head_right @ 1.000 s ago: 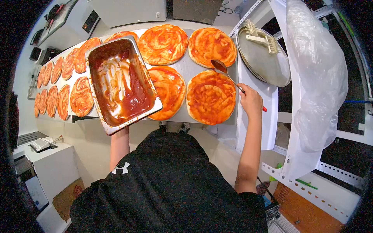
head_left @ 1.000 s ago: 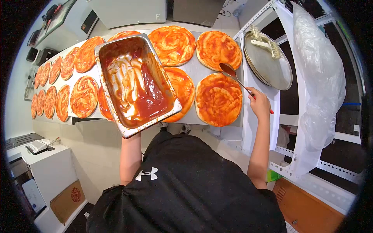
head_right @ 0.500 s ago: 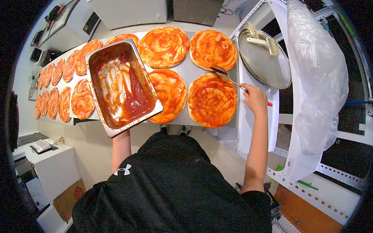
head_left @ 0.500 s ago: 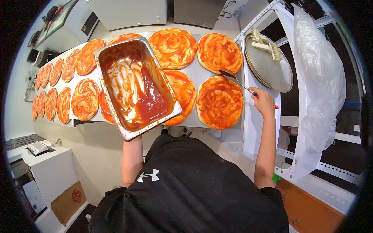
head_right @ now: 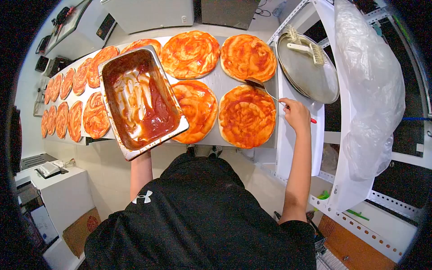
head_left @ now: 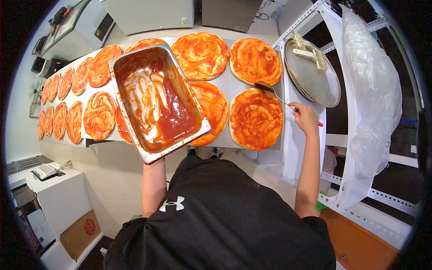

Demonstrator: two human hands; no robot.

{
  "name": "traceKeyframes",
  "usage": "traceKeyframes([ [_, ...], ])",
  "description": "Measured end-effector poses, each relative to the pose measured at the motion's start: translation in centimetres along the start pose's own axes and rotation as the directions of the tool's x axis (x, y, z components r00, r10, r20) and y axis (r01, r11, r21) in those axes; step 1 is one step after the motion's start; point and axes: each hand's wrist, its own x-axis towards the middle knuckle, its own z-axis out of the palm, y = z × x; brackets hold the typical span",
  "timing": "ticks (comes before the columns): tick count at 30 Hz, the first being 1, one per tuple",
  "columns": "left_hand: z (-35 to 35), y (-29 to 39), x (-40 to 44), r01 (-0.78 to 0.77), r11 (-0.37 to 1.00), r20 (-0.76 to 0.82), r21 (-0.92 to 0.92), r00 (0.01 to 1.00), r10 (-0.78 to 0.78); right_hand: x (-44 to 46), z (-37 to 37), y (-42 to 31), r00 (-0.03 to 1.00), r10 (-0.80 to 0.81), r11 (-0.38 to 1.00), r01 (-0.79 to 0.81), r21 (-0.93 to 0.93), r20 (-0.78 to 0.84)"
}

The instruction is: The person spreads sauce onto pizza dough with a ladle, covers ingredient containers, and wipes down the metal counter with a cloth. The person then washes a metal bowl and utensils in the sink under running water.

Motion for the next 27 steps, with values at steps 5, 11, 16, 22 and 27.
traceKeyframes([
  [5, -0.1, 0.1, -0.2, 0.018, 0.999, 0.061, -0.047, 0.998, -0.016, 0.6, 0.3, 0.5, 0.997, -0.01, 0.997, 0.005, 0.075, 0.071],
  [11, 2.5, -0.7, -0.6, -0.064, 0.979, -0.27, 0.193, 0.956, 0.116, -0.1, 0.1, 0.4, 0.999, -0.009, 0.978, -0.001, 0.208, 0.045],
  [16, -1.1, 0.0, -0.8, 0.042, 0.996, 0.045, -0.082, 0.998, -0.038, -3.1, 0.7, -0.4, 0.997, 0.047, 0.962, -0.029, 0.271, -0.062],
  [22, -0.4, -0.2, -1.9, -0.026, 0.998, -0.171, 0.052, 0.985, 0.034, -5.7, 4.0, -1.3, 0.975, 0.213, 0.884, -0.165, 0.437, -0.063],
  [27, -1.1, -0.4, -1.9, -0.067, 0.995, -0.102, 0.079, 0.992, 0.074, -6.6, 7.5, -3.6, 0.978, 0.205, 0.764, -0.138, 0.63, -0.033],
])
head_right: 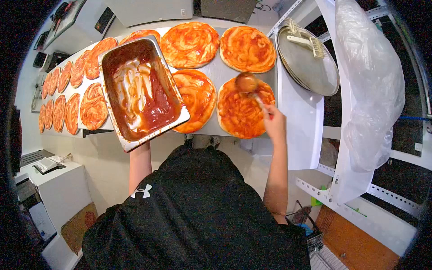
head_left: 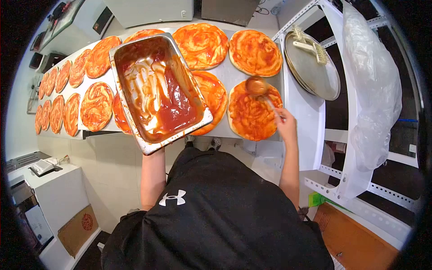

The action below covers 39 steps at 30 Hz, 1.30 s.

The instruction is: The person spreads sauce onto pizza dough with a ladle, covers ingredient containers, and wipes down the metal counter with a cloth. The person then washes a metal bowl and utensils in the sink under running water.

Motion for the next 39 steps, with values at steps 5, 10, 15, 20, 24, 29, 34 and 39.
traceKeyframes([
  [5, -1.3, 0.4, -0.6, 0.005, 0.997, -0.042, 0.071, 0.999, -0.002, -5.6, -1.3, -0.1, 0.992, 0.025, 0.996, -0.014, -0.083, 0.126],
  [10, -0.3, 0.6, -1.6, 0.03, 0.999, -0.063, 0.04, 0.998, -0.028, -3.7, 0.9, 2.3, 0.992, -0.047, 0.998, 0.043, -0.041, -0.121],
  [15, 1.5, 0.5, -2.6, 0.08, 0.996, -0.152, -0.036, 0.985, -0.085, -6.8, 1.2, 0.9, 0.994, -0.108, 0.993, 0.109, -0.046, 0.032],
  [20, -2.6, -0.1, -2.1, 0.052, 0.999, 0.119, -0.008, 0.992, -0.051, -9.5, -2.1, 0.1, 0.985, 0.089, 0.961, -0.046, -0.274, 0.147],
  [24, -3.1, -0.3, -3.0, -0.042, 0.998, 0.045, 0.056, 0.998, 0.039, -8.9, 0.1, -1.5, 0.988, -0.106, 0.95, 0.135, -0.282, 0.115],
  [29, -2.9, -0.4, -4.0, -0.093, 0.993, 0.034, 0.073, 0.995, 0.091, -11.7, -2.0, -1.8, 0.981, -0.133, 0.922, 0.175, -0.347, 0.142],
  [34, -2.8, -0.2, -4.4, -0.079, 0.996, 0.08, 0.038, 0.994, 0.076, -11.3, -1.2, -2.3, 0.977, -0.204, 0.897, 0.214, -0.387, 0.066],
  [39, -2.3, -0.2, -5.5, -0.095, 0.993, 0.083, 0.072, 0.993, 0.089, -12.2, -2.1, -1.8, 0.997, -0.007, 0.924, 0.038, -0.38, 0.082],
])
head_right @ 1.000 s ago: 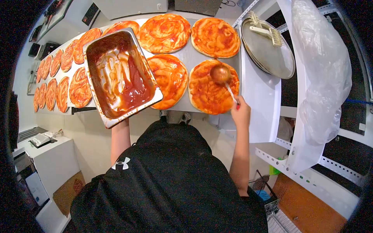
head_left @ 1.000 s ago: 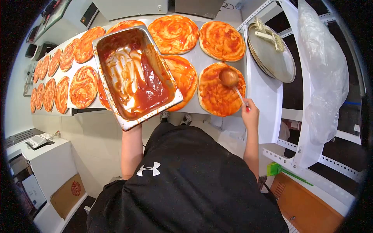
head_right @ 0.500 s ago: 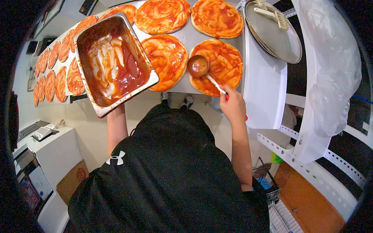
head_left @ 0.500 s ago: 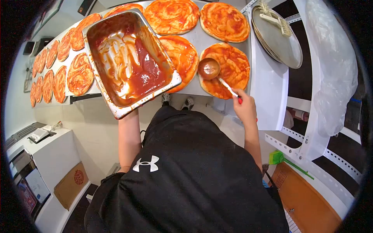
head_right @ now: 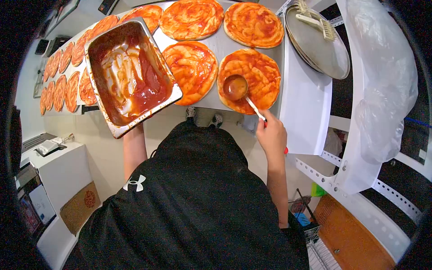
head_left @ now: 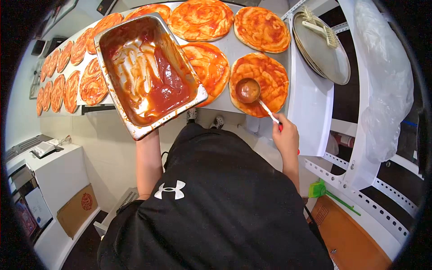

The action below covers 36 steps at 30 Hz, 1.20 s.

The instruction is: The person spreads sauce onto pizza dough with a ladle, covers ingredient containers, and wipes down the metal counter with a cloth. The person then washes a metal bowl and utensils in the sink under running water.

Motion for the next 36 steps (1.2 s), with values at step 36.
traceKeyframes([
  [36, 4.9, -4.2, -0.6, 0.157, 0.98, -0.222, 0.123, 0.967, -0.127, 3.4, 1.4, 4.9, 0.911, 0.239, 0.968, -0.193, 0.163, -0.337],
])
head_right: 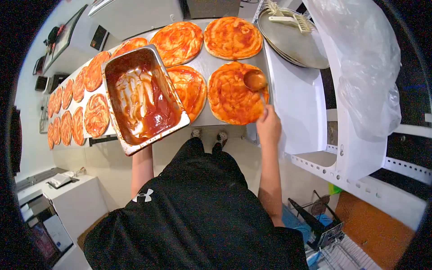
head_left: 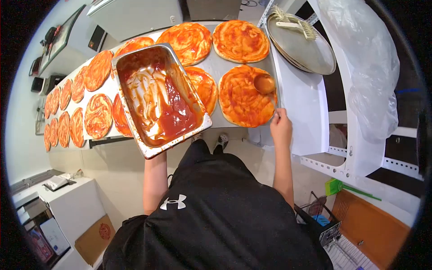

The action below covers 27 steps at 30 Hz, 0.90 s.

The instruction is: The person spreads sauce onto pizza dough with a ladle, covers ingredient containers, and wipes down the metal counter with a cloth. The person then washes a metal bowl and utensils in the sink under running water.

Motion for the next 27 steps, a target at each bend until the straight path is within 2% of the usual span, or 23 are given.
traceKeyframes([
  [4, -3.6, 0.3, 3.6, 0.101, 0.994, 0.139, -0.049, 0.986, -0.094, -2.7, 2.7, -2.9, 0.994, -0.08, 0.996, 0.078, 0.042, 0.069],
  [6, -4.9, 1.1, 5.6, 0.233, 0.964, 0.292, -0.132, 0.938, -0.187, -4.9, 0.6, -4.6, 0.99, 0.046, 0.999, -0.048, 0.01, 0.134],
  [7, -4.3, 1.7, 6.2, 0.238, 0.963, 0.299, -0.124, 0.935, -0.192, -5.7, -0.2, -5.8, 0.99, 0.053, 0.998, -0.056, 0.015, 0.128],
  [8, -3.5, 2.1, 6.8, 0.323, 0.935, 0.527, -0.145, 0.825, -0.203, -6.8, -1.0, -7.1, 0.993, 0.076, 0.997, -0.075, -0.016, 0.089],
  [9, -2.7, 2.6, 7.4, 0.415, 0.898, 0.725, -0.144, 0.662, -0.19, -7.7, -1.7, -8.5, 0.994, 0.1, 0.994, -0.098, -0.047, 0.045],
  [11, -1.9, 3.8, 9.0, 0.491, 0.865, 0.763, -0.098, 0.596, -0.252, -9.4, -2.4, -11.2, 0.994, 0.1, 0.978, -0.091, 0.188, -0.038],
  [12, -1.4, 4.4, 9.4, 0.509, 0.857, 0.769, -0.079, 0.578, -0.272, -10.1, -2.6, -12.9, 0.991, 0.122, 0.975, -0.11, 0.191, -0.055],
  [14, -0.6, 5.5, 9.8, 0.61, 0.79, 0.6, -0.059, 0.654, -0.46, -11.7, -3.1, -16.5, 0.989, 0.104, 0.868, -0.039, 0.496, -0.104],
  [15, -0.6, 5.6, 10.5, 0.633, 0.774, 0.606, -0.035, 0.629, -0.487, -12.6, -3.5, -18.2, 0.983, 0.134, 0.867, -0.055, 0.496, -0.125],
  [19, -1.1, 4.4, 12.2, 0.899, 0.438, 0.653, 0.023, 0.318, -0.687, -15.8, -4.4, -24.3, 0.973, 0.194, 0.726, -0.226, 0.65, 0.123],
  [22, -0.4, 3.4, 10.3, 0.933, 0.352, 0.679, 0.076, 0.21, -0.703, -17.4, -3.1, -26.1, 0.968, 0.225, 0.752, -0.244, 0.612, 0.109],
  [24, 0.6, 2.5, 8.7, 0.949, 0.294, 0.708, 0.116, 0.128, -0.695, -18.2, -3.7, -27.5, 0.98, 0.183, 0.877, -0.198, 0.437, 0.076],
  [25, 0.8, 2.2, 7.7, 0.955, 0.264, 0.701, 0.139, 0.094, -0.707, -18.7, -3.9, -27.7, 0.976, 0.213, 0.873, -0.214, 0.439, 0.053],
  [27, 0.6, 1.8, 4.8, 0.993, 0.003, 0.645, 0.121, -0.076, -0.761, -19.8, -4.7, -27.5, 0.98, 0.2, 0.881, -0.188, 0.434, 0.017],
])
